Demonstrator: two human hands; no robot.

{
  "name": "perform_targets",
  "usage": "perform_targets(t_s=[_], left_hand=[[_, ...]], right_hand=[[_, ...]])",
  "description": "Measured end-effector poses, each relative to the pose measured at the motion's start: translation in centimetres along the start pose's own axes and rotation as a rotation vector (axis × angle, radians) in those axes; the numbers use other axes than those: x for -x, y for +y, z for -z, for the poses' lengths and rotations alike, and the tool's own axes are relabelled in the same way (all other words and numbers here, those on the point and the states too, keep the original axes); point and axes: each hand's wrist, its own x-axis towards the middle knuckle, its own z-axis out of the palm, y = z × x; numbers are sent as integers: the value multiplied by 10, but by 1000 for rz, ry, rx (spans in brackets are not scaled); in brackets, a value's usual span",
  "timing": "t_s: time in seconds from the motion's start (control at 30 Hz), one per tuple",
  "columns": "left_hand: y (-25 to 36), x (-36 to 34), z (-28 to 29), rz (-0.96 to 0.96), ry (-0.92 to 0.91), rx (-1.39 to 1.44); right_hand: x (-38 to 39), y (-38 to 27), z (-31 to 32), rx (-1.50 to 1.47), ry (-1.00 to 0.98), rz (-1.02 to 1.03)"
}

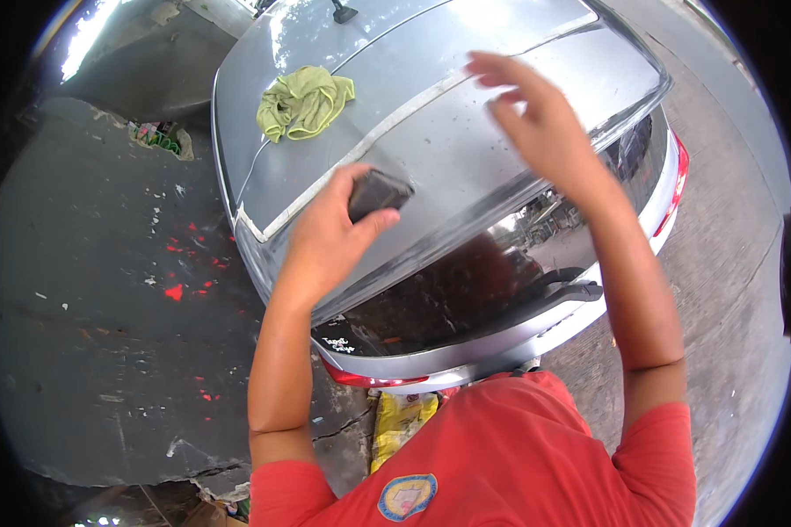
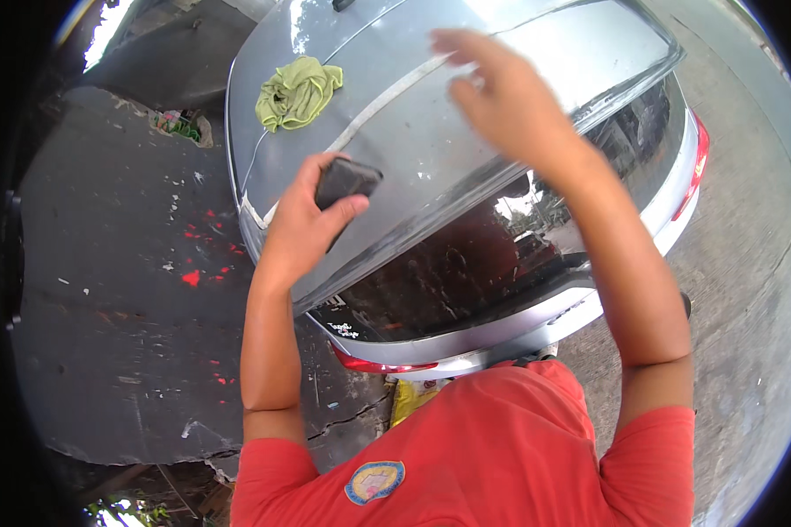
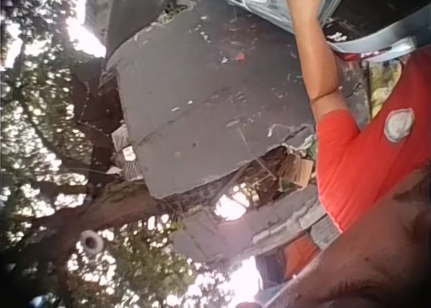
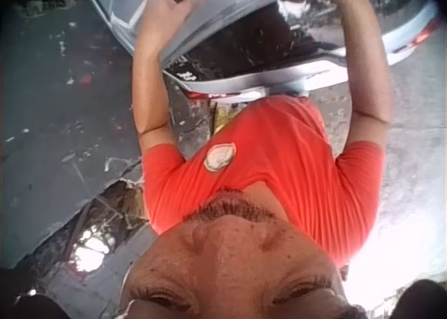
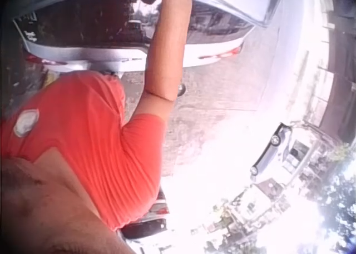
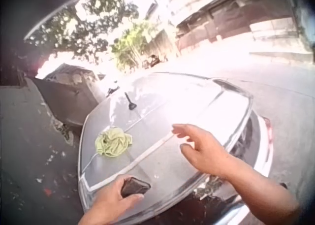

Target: Sanding the rear hatch of a silver car using a sanding block and water.

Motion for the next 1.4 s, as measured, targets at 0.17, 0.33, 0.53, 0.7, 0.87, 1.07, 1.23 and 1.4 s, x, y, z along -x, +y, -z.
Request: perform_targets(t_s=[0.17,0.33,0.53,0.7,0.87,1.07,1.23,1.4], left_hand=[[-1,40,-9,-140,-212,-455],[1,52,-23,-217,-99,-573],[-9,56,-36,-259,-11,-628],[-25,62,-23,-347,-25,-646],[-28,58,-21,-352,-82,-665],[-42,45,-6,-499,-21,-592],[-34,50,-18,-365,-29,-655],[-49,52,-24,-387,38,-656]], right_hand=[[-1,96,48,754,83,-62],[6,103,42,858,27,-27],[6,105,45,899,-3,-22],[6,107,46,903,1,-20],[8,105,47,900,21,-2],[-2,35,36,693,-93,-296],[8,111,50,899,16,-39],[5,109,46,890,-8,-35]])
